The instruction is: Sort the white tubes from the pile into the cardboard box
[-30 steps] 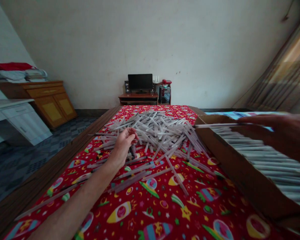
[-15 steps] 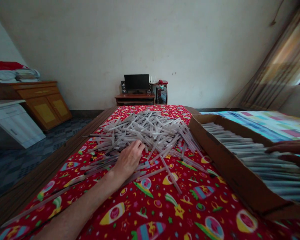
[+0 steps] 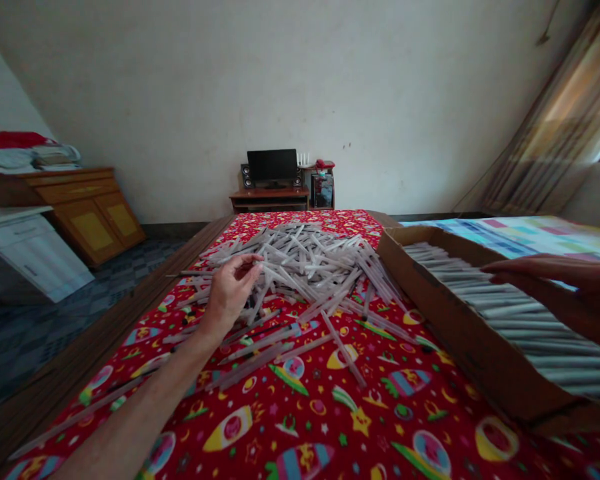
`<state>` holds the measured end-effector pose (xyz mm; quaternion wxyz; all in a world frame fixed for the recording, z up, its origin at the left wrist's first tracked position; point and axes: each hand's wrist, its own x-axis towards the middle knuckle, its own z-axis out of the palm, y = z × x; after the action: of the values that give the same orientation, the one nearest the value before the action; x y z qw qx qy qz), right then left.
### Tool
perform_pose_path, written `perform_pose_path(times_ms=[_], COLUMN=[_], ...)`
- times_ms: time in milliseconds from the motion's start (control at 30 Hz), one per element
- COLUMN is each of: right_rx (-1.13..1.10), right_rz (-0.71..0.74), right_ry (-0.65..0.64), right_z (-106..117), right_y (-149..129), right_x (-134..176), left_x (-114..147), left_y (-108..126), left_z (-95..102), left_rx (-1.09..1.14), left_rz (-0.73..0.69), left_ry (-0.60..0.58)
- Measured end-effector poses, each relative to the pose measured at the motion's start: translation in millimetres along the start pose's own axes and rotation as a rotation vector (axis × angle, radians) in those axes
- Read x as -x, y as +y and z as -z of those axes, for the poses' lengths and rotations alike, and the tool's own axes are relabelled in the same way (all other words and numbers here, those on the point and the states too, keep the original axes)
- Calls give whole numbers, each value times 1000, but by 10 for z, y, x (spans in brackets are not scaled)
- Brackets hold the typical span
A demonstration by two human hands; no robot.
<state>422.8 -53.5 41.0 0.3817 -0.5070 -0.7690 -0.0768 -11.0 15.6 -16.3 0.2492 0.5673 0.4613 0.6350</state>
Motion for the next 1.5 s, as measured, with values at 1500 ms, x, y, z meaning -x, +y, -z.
perform_pose_path(times_ms=[1500], right_rx=[473], right_rz=[311], right_ry=[-628], right_z=[-1780], right_y=[-408], right_x=[-455], left_x=[91], left_y=[219], left_z=[-108], left_rx=[485], left_rz=[288], left_ry=[-91])
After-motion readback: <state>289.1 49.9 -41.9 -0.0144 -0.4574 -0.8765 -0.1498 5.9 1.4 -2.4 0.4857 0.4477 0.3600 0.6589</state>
